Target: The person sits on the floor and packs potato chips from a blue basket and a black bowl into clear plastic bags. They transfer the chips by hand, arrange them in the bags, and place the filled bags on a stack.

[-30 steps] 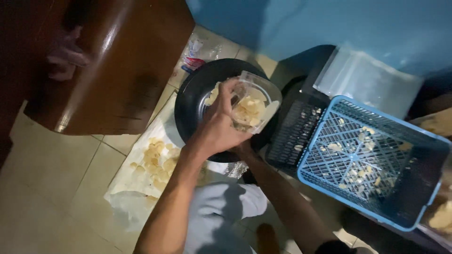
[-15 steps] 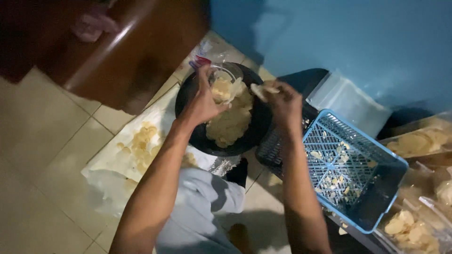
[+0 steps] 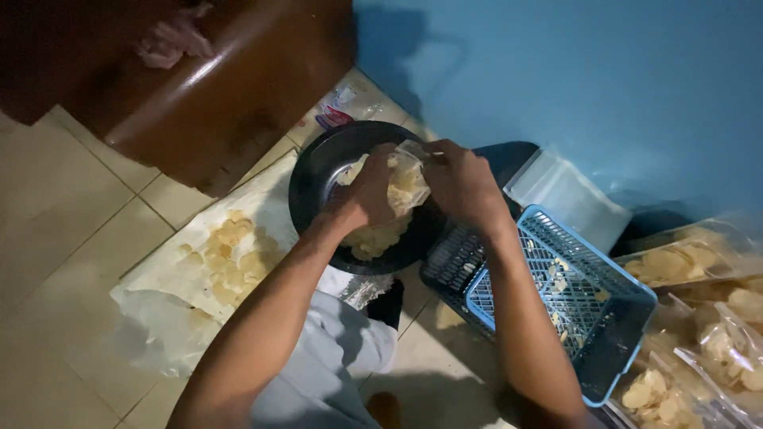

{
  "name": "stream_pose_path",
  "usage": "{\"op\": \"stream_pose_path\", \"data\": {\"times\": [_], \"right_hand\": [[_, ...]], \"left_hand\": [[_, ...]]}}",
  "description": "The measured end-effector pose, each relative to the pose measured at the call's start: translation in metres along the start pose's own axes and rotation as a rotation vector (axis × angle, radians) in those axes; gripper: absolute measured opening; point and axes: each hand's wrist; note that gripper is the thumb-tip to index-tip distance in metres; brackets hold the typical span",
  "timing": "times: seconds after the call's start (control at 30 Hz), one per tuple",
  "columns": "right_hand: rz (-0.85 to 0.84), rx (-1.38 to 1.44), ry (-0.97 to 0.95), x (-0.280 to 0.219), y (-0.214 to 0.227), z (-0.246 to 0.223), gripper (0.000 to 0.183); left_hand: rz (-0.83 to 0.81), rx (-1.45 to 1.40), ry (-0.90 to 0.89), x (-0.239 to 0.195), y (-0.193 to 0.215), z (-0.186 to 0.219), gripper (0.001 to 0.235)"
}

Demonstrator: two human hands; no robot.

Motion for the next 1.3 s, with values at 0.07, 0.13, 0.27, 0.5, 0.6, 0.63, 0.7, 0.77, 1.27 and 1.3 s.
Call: {"op": "stream_pose_path", "data": {"times": [0.07,0.13,0.27,0.5,0.6,0.63,0.7,0.77,1.27,1.3], "right_hand": [[-0.109,0.065,0.128,-0.003,0.007,-0.01,0.026],[-0.108,0.13,0.129,-0.006,0.006,-0.011,0.028],[-0.085,0.382,0.324,-0.015,0.009,-0.015,0.042],[0.231,-0.065,0.18,-0.007,-0.002,-0.001,0.029],[0.318,-0.263,0.074,-0.009,-0.002,0.015,0.02],[0.312,-0.339,0.076,-0.014,-0.002,0.016,0.024],[0.329,-0.413,0.055,-0.027,0.006,0.013,0.028],[0.426,-0.487,0.137,-0.047,0.021,0.008,0.019],[0.452,-0.252,0.174,-0.263,0.153,-0.041,0.016],[0.461,-0.253,0.167,-0.278,0.162,-0.031,0.016]], "left_hand": [[0.002,-0.14,-0.023,0.002,-0.005,-0.003,0.096],[-0.015,-0.12,-0.019,-0.002,0.002,0.008,0.097],[-0.053,-0.037,-0.002,-0.013,0.015,0.033,0.104],[0.295,-0.213,-0.39,0.008,-0.037,0.015,0.106],[0.223,-0.294,-0.446,0.002,-0.026,0.026,0.101],[0.219,-0.269,-0.482,0.001,-0.024,0.026,0.099],[0.193,-0.24,-0.543,0.005,-0.022,0.034,0.097],[0.411,0.866,-0.754,0.011,-0.028,0.053,0.085],[0.093,-0.625,-0.47,-0.115,-0.056,0.269,0.086],[0.084,-0.623,-0.477,-0.116,-0.071,0.277,0.086]]}}
Point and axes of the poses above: each hand's wrist, its own x-axis towards the middle knuckle, its own y-axis out of the back of the hand, z = x × y, and after that the axes turned 13 degrees about x, right-handed
